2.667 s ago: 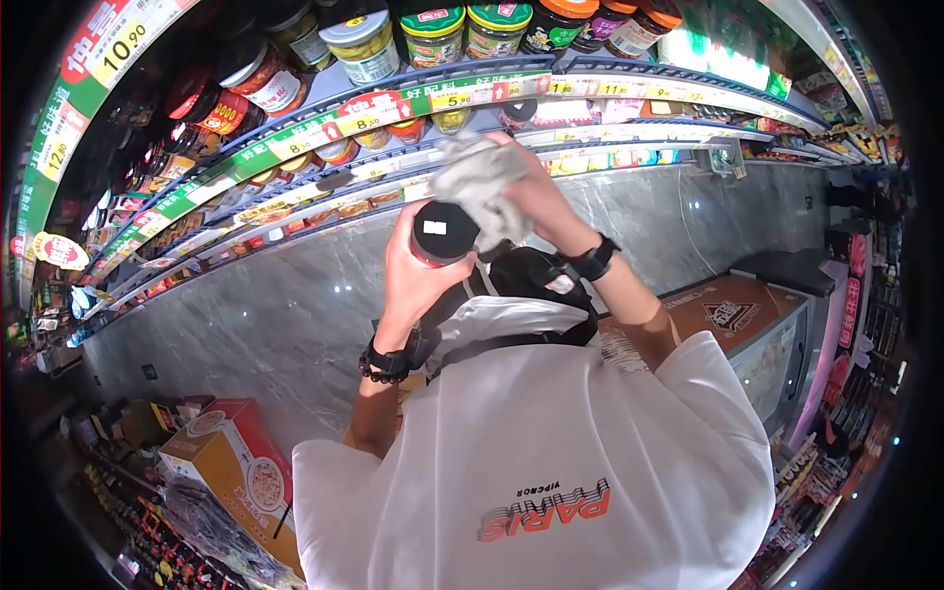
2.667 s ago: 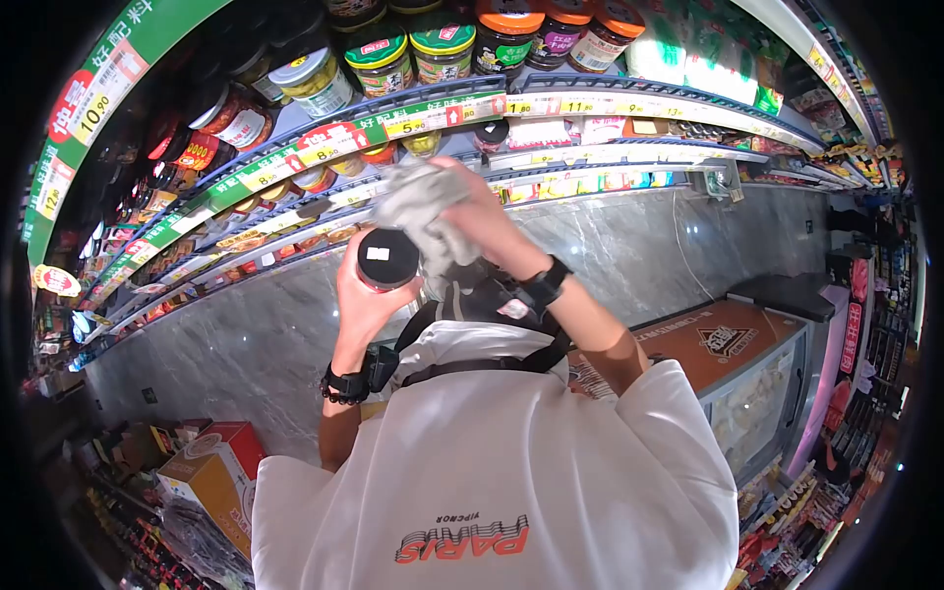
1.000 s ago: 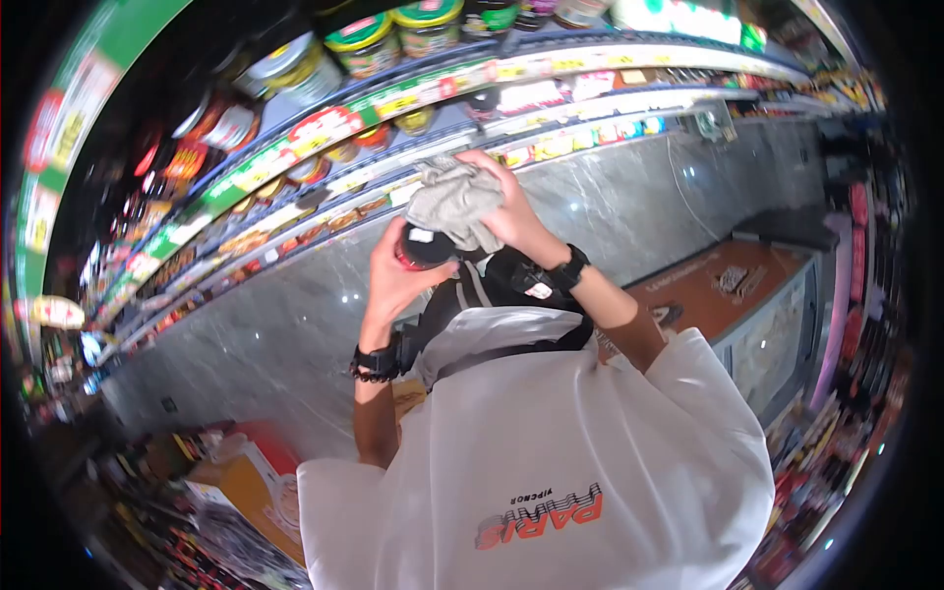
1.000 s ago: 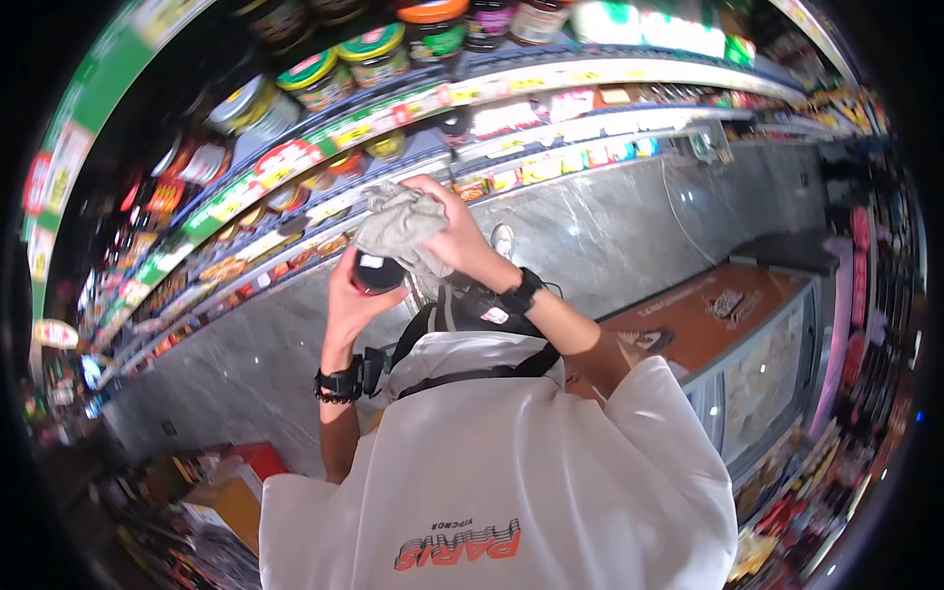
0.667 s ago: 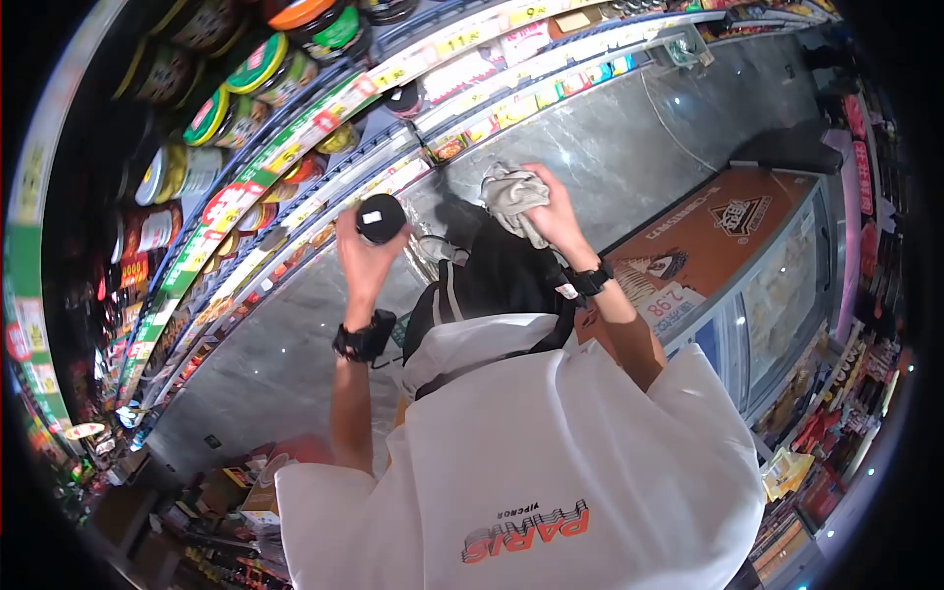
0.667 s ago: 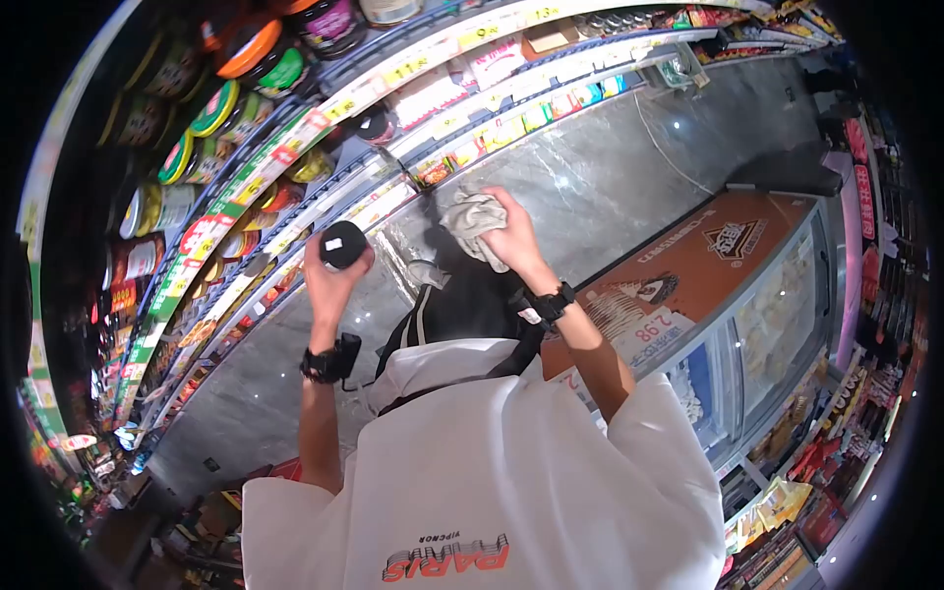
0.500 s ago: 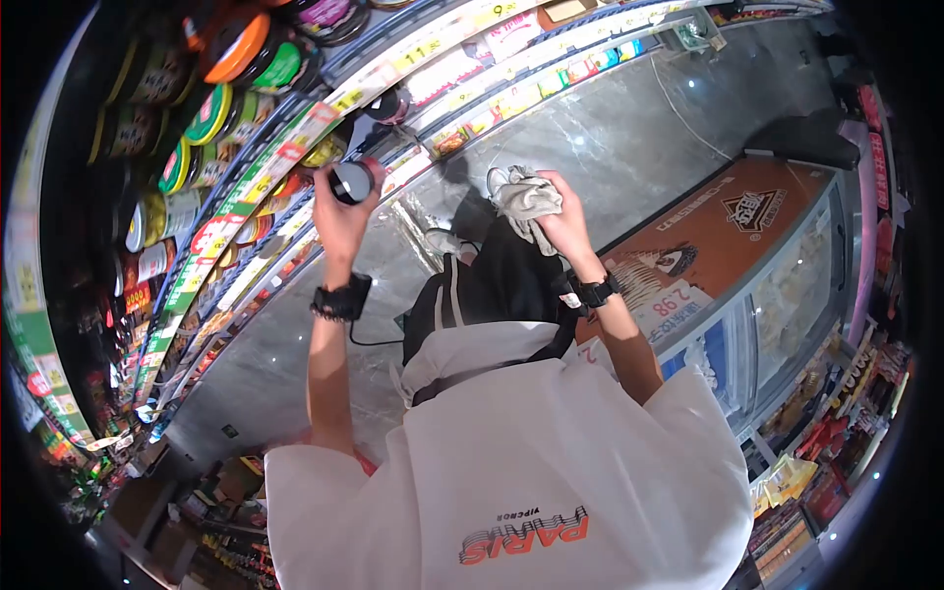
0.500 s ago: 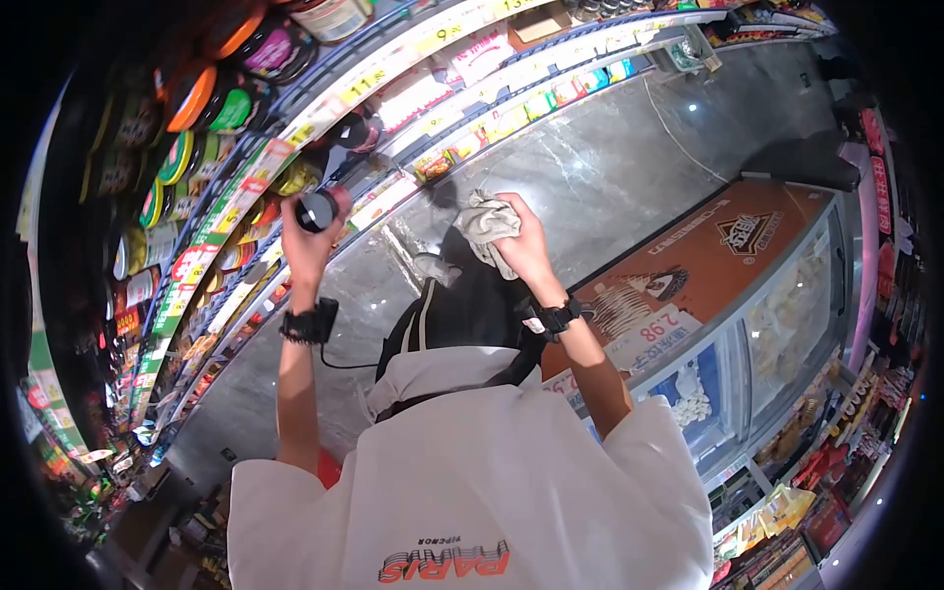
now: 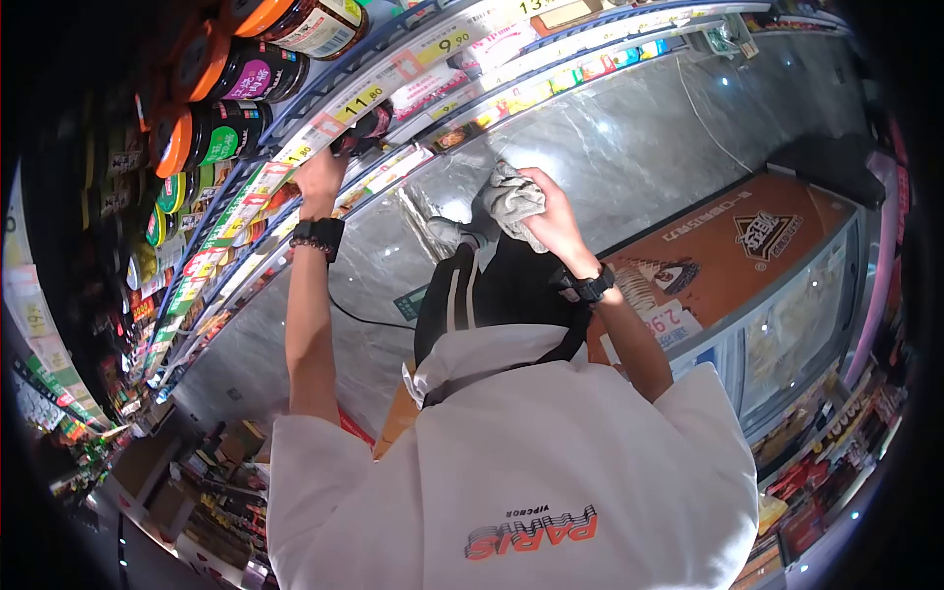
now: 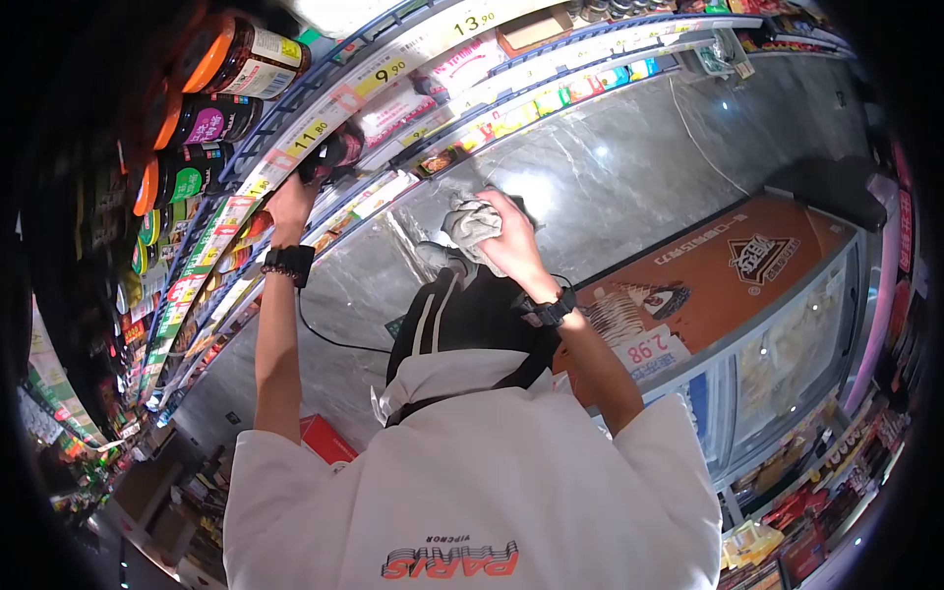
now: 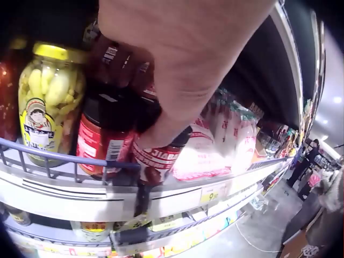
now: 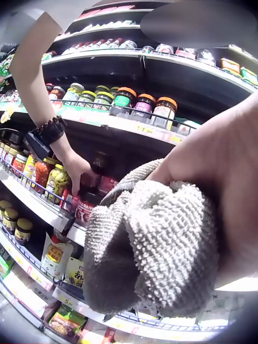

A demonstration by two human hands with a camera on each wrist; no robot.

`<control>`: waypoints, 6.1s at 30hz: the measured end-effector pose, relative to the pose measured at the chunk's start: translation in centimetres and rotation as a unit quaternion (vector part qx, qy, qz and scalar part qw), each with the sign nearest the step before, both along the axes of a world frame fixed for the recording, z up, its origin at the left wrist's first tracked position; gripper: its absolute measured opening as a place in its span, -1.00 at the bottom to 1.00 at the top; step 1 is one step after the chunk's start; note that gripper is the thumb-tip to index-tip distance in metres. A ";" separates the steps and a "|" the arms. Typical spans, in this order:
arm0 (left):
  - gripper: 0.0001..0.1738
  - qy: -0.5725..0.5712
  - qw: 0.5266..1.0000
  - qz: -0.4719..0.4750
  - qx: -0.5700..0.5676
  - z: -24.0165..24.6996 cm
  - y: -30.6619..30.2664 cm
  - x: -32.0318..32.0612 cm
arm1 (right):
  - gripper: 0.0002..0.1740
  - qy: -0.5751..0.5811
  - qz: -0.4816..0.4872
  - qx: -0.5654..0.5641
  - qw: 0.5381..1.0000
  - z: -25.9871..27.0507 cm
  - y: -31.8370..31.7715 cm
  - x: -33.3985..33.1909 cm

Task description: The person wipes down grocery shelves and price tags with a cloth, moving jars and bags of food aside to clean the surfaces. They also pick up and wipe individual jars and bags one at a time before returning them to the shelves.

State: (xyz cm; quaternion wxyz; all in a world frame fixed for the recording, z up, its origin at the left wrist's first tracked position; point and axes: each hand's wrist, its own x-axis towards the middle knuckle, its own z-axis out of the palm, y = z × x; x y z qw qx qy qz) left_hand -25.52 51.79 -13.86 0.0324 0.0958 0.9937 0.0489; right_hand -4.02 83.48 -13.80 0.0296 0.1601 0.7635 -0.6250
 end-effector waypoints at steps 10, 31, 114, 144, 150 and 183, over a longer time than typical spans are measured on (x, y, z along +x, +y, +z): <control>-0.32 0.024 0.989 -0.112 0.088 -0.8 4.0 -1.0 | -0.44 0.025 0.021 0.018 0.999 2.3 4.5 -1.8; -0.46 -0.254 0.816 0.024 0.519 6.7 5.6 8.2 | -0.29 -0.046 0.202 -0.245 0.947 5.1 5.6 -5.7; -0.27 0.279 0.953 -0.078 0.090 30.1 12.7 -0.4 | -0.25 0.110 0.241 -0.243 0.933 18.5 2.1 -12.1; -0.20 0.261 0.833 -0.091 0.478 28.6 15.3 3.3 | -0.30 0.120 0.158 -0.212 0.957 16.9 8.0 -10.5; -0.14 -0.047 0.445 -0.078 0.891 26.4 13.5 6.2 | -0.27 0.173 0.127 -0.292 0.932 18.7 7.7 -9.3; -0.51 0.120 0.902 -0.101 0.402 23.2 3.3 17.5 | -0.22 0.329 0.378 0.117 0.858 30.2 -8.8 -5.4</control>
